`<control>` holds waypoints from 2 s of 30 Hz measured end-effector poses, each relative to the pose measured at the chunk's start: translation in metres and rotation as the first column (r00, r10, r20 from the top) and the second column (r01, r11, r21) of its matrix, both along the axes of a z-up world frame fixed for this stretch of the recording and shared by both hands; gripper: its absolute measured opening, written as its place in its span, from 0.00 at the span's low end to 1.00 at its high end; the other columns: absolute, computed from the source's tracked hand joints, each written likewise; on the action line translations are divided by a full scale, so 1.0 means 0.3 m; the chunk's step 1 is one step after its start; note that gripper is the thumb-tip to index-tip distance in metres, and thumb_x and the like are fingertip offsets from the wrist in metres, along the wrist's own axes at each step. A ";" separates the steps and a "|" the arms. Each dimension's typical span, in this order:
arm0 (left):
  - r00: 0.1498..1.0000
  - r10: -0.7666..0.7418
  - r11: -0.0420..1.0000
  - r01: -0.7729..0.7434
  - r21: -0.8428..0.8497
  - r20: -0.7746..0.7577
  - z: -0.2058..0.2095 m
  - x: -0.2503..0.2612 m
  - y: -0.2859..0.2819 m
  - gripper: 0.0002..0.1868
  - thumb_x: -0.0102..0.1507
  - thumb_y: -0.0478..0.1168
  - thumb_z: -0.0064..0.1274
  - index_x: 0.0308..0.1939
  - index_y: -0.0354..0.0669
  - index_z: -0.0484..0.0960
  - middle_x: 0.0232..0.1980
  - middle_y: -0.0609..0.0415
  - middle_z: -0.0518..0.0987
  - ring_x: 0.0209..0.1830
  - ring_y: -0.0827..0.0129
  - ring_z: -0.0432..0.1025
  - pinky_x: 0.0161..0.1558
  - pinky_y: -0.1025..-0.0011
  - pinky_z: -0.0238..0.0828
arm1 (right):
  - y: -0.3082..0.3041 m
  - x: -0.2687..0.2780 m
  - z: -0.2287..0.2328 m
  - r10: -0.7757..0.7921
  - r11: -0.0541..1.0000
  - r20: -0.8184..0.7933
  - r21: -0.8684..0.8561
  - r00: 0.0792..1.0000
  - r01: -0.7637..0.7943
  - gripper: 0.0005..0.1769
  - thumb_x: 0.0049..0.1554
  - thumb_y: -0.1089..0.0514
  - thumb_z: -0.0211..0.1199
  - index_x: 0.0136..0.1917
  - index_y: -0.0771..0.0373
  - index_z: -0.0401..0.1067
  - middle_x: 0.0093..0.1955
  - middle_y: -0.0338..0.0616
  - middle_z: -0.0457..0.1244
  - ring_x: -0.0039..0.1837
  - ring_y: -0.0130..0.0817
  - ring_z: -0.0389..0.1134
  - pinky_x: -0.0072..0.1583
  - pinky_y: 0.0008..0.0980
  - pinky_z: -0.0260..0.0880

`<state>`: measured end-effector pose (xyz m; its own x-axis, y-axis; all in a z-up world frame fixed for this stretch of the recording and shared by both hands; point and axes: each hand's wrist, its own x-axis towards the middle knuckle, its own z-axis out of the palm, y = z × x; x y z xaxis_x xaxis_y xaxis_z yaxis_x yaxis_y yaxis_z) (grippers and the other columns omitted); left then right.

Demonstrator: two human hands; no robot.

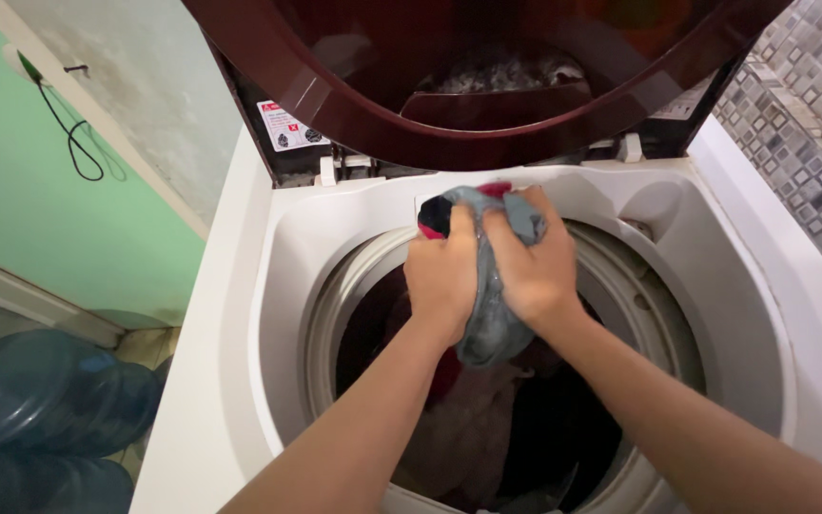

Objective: The person loads laundry into a top-loading washing machine. They pick clothing items one at a time from a laundry basket and place them into the washer drum, pressing the clothes down into the tub.

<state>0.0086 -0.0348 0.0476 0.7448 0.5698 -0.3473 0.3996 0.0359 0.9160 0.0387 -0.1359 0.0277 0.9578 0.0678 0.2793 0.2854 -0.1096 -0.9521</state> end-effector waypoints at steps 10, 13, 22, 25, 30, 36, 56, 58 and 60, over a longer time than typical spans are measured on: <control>0.895 -0.440 0.890 0.445 0.095 -0.071 -0.026 -0.012 0.201 0.28 0.56 0.59 0.57 0.46 0.38 0.88 0.48 0.45 0.87 0.50 0.60 0.81 0.54 0.65 0.72 | -0.197 0.167 -0.080 0.468 0.827 -0.297 -0.186 0.832 -0.531 0.15 0.52 0.58 0.69 0.53 0.59 0.73 0.49 0.41 0.68 0.52 0.30 0.68 0.56 0.32 0.67; 0.852 -0.508 0.795 0.519 0.315 -0.122 -0.007 0.026 0.230 0.25 0.52 0.53 0.61 0.45 0.39 0.87 0.43 0.45 0.88 0.45 0.60 0.83 0.52 0.68 0.74 | -0.266 0.234 -0.084 0.407 0.718 -0.300 -0.479 0.863 -0.505 0.11 0.53 0.60 0.69 0.50 0.60 0.77 0.52 0.43 0.69 0.54 0.30 0.70 0.57 0.32 0.69; 0.847 -0.530 0.762 0.495 0.418 -0.037 -0.090 0.049 0.095 0.24 0.57 0.58 0.59 0.39 0.41 0.88 0.37 0.46 0.86 0.39 0.60 0.80 0.44 0.64 0.74 | -0.147 0.152 -0.177 0.252 0.610 -0.774 -0.339 0.581 -0.716 0.33 0.55 0.55 0.66 0.71 0.43 0.57 0.56 0.44 0.72 0.50 0.36 0.74 0.49 0.35 0.77; 0.855 -0.515 0.826 0.476 0.303 0.063 -0.089 0.082 0.116 0.24 0.52 0.57 0.61 0.37 0.38 0.86 0.36 0.46 0.88 0.37 0.60 0.81 0.43 0.63 0.76 | -0.103 0.172 -0.221 0.300 0.678 -0.666 -0.355 0.683 -0.644 0.25 0.60 0.48 0.61 0.68 0.53 0.66 0.53 0.47 0.71 0.49 0.36 0.73 0.48 0.36 0.76; 0.852 -0.496 0.821 0.523 0.230 -0.166 -0.265 0.098 0.199 0.32 0.54 0.58 0.67 0.39 0.27 0.83 0.39 0.44 0.84 0.40 0.61 0.78 0.44 0.62 0.75 | -0.100 0.297 -0.342 0.172 0.637 -0.706 -0.452 0.687 -0.624 0.24 0.62 0.43 0.56 0.63 0.59 0.75 0.55 0.42 0.70 0.54 0.35 0.70 0.54 0.39 0.74; 0.823 -0.499 0.864 0.495 -0.088 -0.272 -0.574 0.194 0.273 0.18 0.56 0.38 0.58 0.46 0.27 0.83 0.42 0.41 0.82 0.39 0.53 0.79 0.42 0.54 0.79 | -0.068 0.417 -0.489 0.116 0.926 -0.808 -0.122 0.578 -0.357 0.24 0.65 0.49 0.53 0.70 0.61 0.69 0.65 0.46 0.65 0.64 0.44 0.66 0.63 0.44 0.72; 0.715 -0.450 0.400 0.697 0.595 -0.535 -0.776 0.405 0.161 0.20 0.64 0.47 0.53 0.53 0.35 0.84 0.63 0.31 0.76 0.62 0.43 0.73 0.59 0.51 0.73 | -0.058 0.600 -0.678 0.558 0.793 -0.692 0.607 0.458 -0.051 0.12 0.63 0.56 0.49 0.55 0.55 0.72 0.56 0.40 0.70 0.61 0.40 0.69 0.64 0.48 0.67; 0.735 -0.569 0.551 0.674 0.492 -0.368 -0.829 0.413 0.184 0.27 0.71 0.55 0.46 0.49 0.33 0.88 0.57 0.30 0.84 0.60 0.42 0.77 0.62 0.52 0.73 | -0.059 0.619 -0.643 0.521 0.839 -0.723 0.532 0.454 -0.116 0.12 0.65 0.55 0.51 0.58 0.57 0.71 0.58 0.42 0.68 0.61 0.41 0.67 0.65 0.45 0.66; 0.863 -0.429 0.872 0.473 0.128 -0.266 -0.865 0.390 0.206 0.30 0.68 0.58 0.45 0.52 0.32 0.82 0.54 0.35 0.81 0.56 0.49 0.77 0.56 0.51 0.73 | -0.068 0.611 -0.628 0.381 0.922 -0.762 0.357 0.524 -0.151 0.14 0.65 0.55 0.52 0.61 0.58 0.70 0.60 0.42 0.67 0.63 0.40 0.66 0.66 0.42 0.65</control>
<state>0.1256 0.0270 -0.2119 0.8511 0.2591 -0.4566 0.5236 -0.3568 0.7736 0.2220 -0.1565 -0.1607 0.7255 0.4077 -0.5545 -0.6322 0.0763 -0.7710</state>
